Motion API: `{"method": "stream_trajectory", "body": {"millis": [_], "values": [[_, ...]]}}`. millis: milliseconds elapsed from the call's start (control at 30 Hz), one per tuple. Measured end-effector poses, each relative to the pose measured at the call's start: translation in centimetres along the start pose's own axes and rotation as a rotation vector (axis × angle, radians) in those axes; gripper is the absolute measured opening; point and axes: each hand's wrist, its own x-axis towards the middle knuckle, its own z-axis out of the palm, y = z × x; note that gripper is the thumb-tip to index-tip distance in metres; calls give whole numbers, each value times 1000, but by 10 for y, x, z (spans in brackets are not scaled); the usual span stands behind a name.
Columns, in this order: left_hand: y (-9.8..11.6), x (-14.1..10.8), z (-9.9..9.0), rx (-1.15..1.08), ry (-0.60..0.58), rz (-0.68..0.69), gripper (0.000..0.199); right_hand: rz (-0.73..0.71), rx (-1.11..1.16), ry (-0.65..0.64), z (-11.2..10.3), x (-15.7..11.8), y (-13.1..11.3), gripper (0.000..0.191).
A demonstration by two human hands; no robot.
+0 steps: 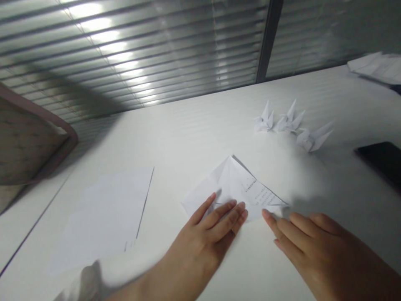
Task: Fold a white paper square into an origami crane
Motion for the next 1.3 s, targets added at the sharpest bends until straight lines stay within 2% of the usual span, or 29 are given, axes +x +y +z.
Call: {"method": "stream_trajectory", "body": {"millis": [133,333,433,567,733,933,1167,1233,1300], "values": [[0,0,0,-7,-1,-4,42,4,-70,-45,-3,-8,10,51],[1,-1,1,-32,10,-3,42,-34,-92,-79,-6,-18,25,42],[1,-1,1,-63,35,0,41,-15,-92,-40,-8,-13,31,40],[-1,-1,1,-137,38,-2,44,-68,-48,9,-3,3,37,33],[-4,-5,1,-172,51,-19,59,-167,161,-64,12,13,35,36],[-2,-7,2,-150,68,-9,47,-241,73,-48,19,11,28,38],[-1,-6,-1,-131,76,-15,48,-225,28,71,19,9,21,35],[-1,-8,-1,-108,96,-25,48,-249,88,22,17,9,24,39],[-1,-12,0,-105,140,-89,46,-213,159,-43,13,10,27,44]]}}
